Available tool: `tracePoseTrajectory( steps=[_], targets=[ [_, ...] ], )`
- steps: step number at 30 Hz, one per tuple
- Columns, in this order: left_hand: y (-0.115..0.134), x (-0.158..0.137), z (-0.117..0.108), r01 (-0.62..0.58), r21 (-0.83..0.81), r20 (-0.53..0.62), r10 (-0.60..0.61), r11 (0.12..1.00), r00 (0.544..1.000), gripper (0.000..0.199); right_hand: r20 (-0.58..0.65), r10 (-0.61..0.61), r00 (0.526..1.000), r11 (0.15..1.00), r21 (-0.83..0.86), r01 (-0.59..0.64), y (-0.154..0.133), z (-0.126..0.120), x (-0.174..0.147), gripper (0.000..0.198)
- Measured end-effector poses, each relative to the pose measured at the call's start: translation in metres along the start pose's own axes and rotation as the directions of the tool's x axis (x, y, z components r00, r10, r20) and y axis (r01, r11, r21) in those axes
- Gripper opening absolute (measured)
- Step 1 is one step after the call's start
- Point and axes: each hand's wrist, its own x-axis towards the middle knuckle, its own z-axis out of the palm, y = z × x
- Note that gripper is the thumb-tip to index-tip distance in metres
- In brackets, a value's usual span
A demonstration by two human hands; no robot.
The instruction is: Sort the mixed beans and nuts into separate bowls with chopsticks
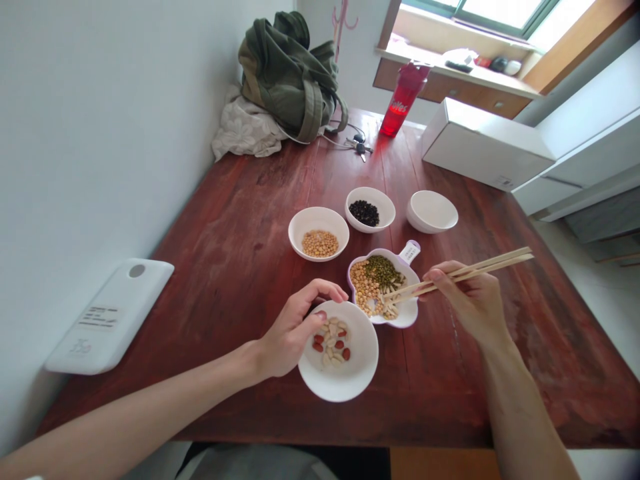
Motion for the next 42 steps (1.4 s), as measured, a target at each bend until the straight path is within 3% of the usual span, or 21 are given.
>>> tracePoseTrajectory(
  steps=[8,13,21,29,35,38,40,42],
  targets=[
    [0.001,0.000,0.000,0.004,-0.006,0.001,-0.004,1.000,1.000,0.019,0.010,-0.007,1.000,1.000,0.028,0.007,-0.008,0.004,-0.006,0.027],
    [-0.005,0.000,-0.002,-0.008,-0.007,0.001,0.008,1.000,1.000,0.019,0.013,-0.090,0.996,0.991,-0.094,0.091,-0.015,0.007,-0.015,0.026],
    [-0.009,0.000,-0.003,-0.014,0.016,0.007,0.014,1.000,1.000,0.022,0.049,-0.228,0.973,0.962,-0.146,0.232,-0.002,0.002,-0.027,0.020],
    [-0.007,0.000,-0.002,-0.016,0.060,-0.004,0.016,0.998,1.000,0.022,-0.002,-0.262,0.965,0.953,-0.155,0.259,0.002,0.006,-0.030,0.025],
    [-0.008,-0.001,-0.001,0.039,0.057,-0.014,-0.039,0.998,0.999,0.022,-0.150,-0.188,0.971,0.981,0.015,0.192,0.003,0.004,-0.031,0.024],
    [-0.007,-0.001,0.000,0.026,0.068,-0.019,-0.025,0.997,1.000,0.021,-0.269,-0.197,0.943,0.950,0.186,0.252,-0.012,0.009,-0.043,0.024],
    [-0.006,0.000,0.000,-0.002,0.079,-0.020,0.003,0.997,1.000,0.020,-0.255,-0.237,0.937,0.917,0.259,0.303,-0.026,0.014,-0.054,0.023],
    [-0.006,0.001,0.000,-0.017,0.086,-0.028,0.020,0.996,0.999,0.020,-0.162,-0.256,0.953,0.917,0.272,0.292,-0.036,0.018,-0.061,0.019]
  ],
)
